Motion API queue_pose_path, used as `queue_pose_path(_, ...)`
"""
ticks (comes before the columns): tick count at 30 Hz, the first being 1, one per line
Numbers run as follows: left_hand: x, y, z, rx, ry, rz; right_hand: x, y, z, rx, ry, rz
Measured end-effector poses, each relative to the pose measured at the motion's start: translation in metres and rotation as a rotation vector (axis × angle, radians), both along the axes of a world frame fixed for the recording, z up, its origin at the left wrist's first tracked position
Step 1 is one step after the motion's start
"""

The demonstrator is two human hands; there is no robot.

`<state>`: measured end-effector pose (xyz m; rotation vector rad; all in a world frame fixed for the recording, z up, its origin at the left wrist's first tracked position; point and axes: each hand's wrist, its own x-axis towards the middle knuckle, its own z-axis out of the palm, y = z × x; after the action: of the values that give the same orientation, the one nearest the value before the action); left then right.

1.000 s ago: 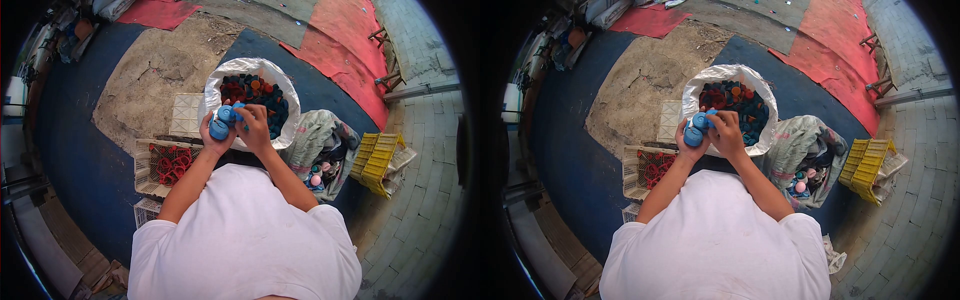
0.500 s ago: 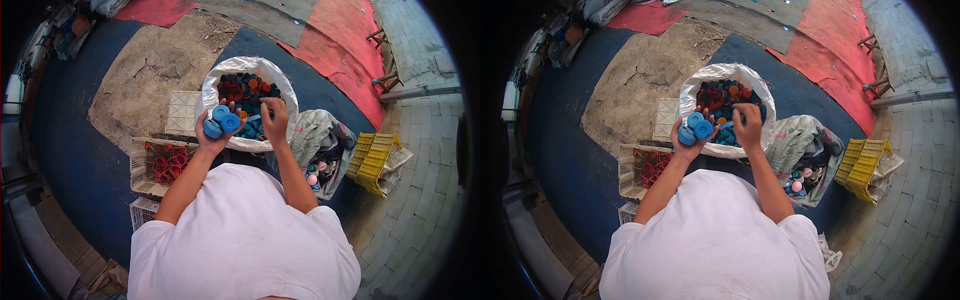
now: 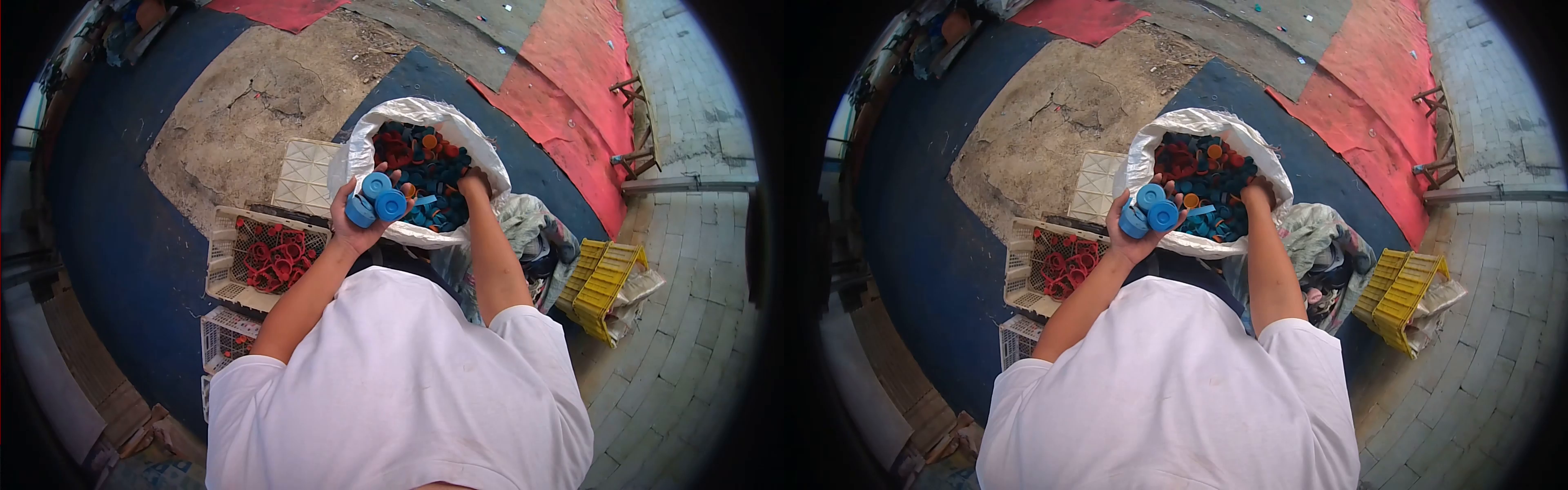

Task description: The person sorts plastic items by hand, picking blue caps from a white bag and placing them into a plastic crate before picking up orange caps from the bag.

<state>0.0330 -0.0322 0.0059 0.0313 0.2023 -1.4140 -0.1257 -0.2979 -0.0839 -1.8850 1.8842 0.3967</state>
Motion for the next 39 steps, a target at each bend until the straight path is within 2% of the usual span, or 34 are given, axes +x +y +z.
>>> queue_pose_path(3, 0.002, 0.001, 0.002, -0.013, -0.002, 0.007, 0.001, 0.005, 0.005, -0.045, 0.024, 0.023)
queue_pose_path(9, 0.003, 0.002, 0.006, -0.013, -0.005, 0.007, -0.011, 0.021, -0.009, -0.417, -0.099, 0.203)
queue_pose_path(13, 0.003, -0.001, 0.008, 0.011, -0.021, 0.007, -0.008, 0.046, 0.036, -0.490, -0.219, 0.274)
queue_pose_path(21, 0.003, -0.004, 0.006, 0.014, -0.021, -0.009, -0.015, 0.083, 0.079, -0.705, -0.510, 0.281)
queue_pose_path(24, 0.003, -0.004, 0.010, 0.020, -0.054, -0.012, -0.011, 0.097, 0.114, -0.654, -0.661, 0.258)
queue_pose_path(27, 0.003, -0.005, 0.012, 0.010, -0.040, -0.013, 0.000, 0.119, 0.148, -0.473, -0.948, 0.224)
queue_pose_path(30, 0.004, -0.007, 0.010, -0.008, -0.057, -0.012, 0.009, 0.142, 0.165, -0.469, -1.119, 0.359)
queue_pose_path(33, 0.005, -0.005, 0.010, -0.004, -0.105, -0.034, 0.023, 0.150, 0.151, -0.712, -1.130, 0.619)
queue_pose_path(37, 0.006, -0.006, 0.004, 0.039, -0.105, -0.032, 0.032, 0.160, 0.142, -0.460, -1.055, 0.686)
queue_pose_path(39, 0.005, -0.005, 0.005, 0.055, -0.129, -0.030, 0.034, 0.167, 0.141, -0.410, -1.047, 0.624)
